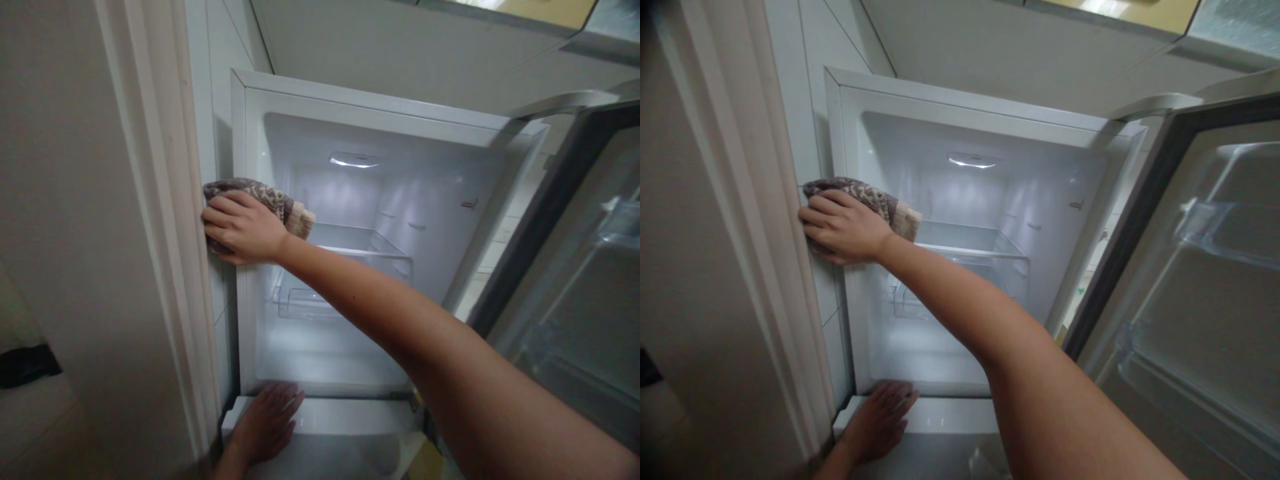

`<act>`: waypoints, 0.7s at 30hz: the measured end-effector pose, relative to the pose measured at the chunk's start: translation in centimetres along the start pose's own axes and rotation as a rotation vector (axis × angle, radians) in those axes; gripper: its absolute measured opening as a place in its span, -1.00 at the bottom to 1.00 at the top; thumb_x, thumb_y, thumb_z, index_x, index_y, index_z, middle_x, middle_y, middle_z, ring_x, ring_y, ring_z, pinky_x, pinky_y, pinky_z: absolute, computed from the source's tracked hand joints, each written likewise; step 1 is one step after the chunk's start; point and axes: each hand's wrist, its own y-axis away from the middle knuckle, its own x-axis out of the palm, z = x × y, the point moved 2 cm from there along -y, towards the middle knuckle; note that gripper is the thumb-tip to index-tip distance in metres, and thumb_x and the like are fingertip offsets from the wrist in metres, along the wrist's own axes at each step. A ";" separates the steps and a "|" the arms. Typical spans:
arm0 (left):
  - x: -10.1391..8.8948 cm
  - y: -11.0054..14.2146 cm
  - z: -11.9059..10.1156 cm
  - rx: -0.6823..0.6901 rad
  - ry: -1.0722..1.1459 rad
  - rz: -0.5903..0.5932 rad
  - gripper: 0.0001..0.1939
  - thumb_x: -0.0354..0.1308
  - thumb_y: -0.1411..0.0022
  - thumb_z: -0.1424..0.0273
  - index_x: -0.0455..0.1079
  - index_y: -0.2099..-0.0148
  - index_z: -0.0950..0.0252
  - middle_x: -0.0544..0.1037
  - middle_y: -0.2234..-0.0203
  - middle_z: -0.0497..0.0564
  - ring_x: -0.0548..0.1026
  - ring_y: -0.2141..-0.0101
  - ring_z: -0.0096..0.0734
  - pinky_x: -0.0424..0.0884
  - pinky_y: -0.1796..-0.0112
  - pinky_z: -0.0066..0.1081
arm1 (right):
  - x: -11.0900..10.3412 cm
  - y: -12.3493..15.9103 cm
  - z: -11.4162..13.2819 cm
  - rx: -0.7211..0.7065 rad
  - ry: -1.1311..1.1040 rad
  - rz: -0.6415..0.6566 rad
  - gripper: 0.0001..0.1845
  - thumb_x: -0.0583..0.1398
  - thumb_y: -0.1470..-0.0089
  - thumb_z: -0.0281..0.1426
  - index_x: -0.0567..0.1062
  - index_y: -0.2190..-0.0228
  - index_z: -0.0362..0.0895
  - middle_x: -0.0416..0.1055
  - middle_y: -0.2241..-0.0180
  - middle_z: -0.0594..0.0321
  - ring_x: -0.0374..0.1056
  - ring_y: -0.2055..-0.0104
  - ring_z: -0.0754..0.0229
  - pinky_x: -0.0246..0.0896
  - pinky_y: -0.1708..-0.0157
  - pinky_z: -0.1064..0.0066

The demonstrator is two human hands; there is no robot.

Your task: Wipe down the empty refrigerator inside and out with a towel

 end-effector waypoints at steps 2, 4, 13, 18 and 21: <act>0.3 0.2 -0.2 0.103 0.026 0.030 -0.34 0.24 -0.37 0.28 0.30 -0.46 0.19 0.59 -0.25 0.05 0.48 -0.21 -0.14 0.34 -0.27 -0.14 | 0.7 0.9 1.8 -0.017 -0.009 0.027 -0.78 0.18 -0.41 -0.32 0.52 0.03 -0.17 0.46 -0.10 0.10 0.33 -0.25 -0.06 0.16 -0.40 -0.10; 0.7 0.3 -0.3 0.166 0.033 0.046 -0.36 0.26 -0.41 0.21 0.31 -0.46 0.17 0.58 -0.28 0.03 0.47 -0.22 -0.15 0.35 -0.29 -0.15 | 1.8 2.0 3.9 -0.034 -0.015 0.069 -0.75 0.12 -0.45 -0.35 0.53 0.01 -0.19 0.48 -0.11 0.06 0.33 -0.26 -0.08 0.15 -0.41 -0.07; 1.2 1.0 -0.2 0.315 0.113 0.046 -0.44 0.21 -0.49 0.43 0.33 -0.46 0.00 0.56 -0.31 -0.13 0.47 -0.25 -0.34 0.41 -0.29 -0.30 | 10.4 8.3 16.9 0.022 -0.109 0.165 -0.59 0.00 -0.54 -0.36 0.65 0.00 -0.09 0.56 -0.17 0.18 0.40 -0.29 0.08 0.11 -0.47 0.24; 1.5 1.4 0.0 0.280 0.130 0.156 -0.43 0.13 -0.38 0.58 0.49 -0.31 -0.03 0.72 -0.08 -0.20 0.65 0.01 -0.36 0.57 -0.03 -0.40 | 14.8 13.3 25.9 -0.095 -0.105 0.175 -0.53 0.02 -0.47 -0.37 0.72 0.07 0.21 0.59 -0.21 0.46 0.48 -0.26 0.21 0.23 -0.38 0.42; 2.3 2.5 0.0 0.224 0.125 0.217 -0.42 0.13 -0.26 0.63 0.57 -0.22 0.03 0.76 0.06 -0.13 0.68 0.23 -0.33 0.59 0.24 -0.40 | 16.4 15.2 29.3 -0.141 -0.082 0.166 -0.44 -0.01 -0.44 -0.37 0.71 0.17 0.45 0.61 -0.15 0.69 0.52 -0.23 0.32 0.31 -0.29 0.46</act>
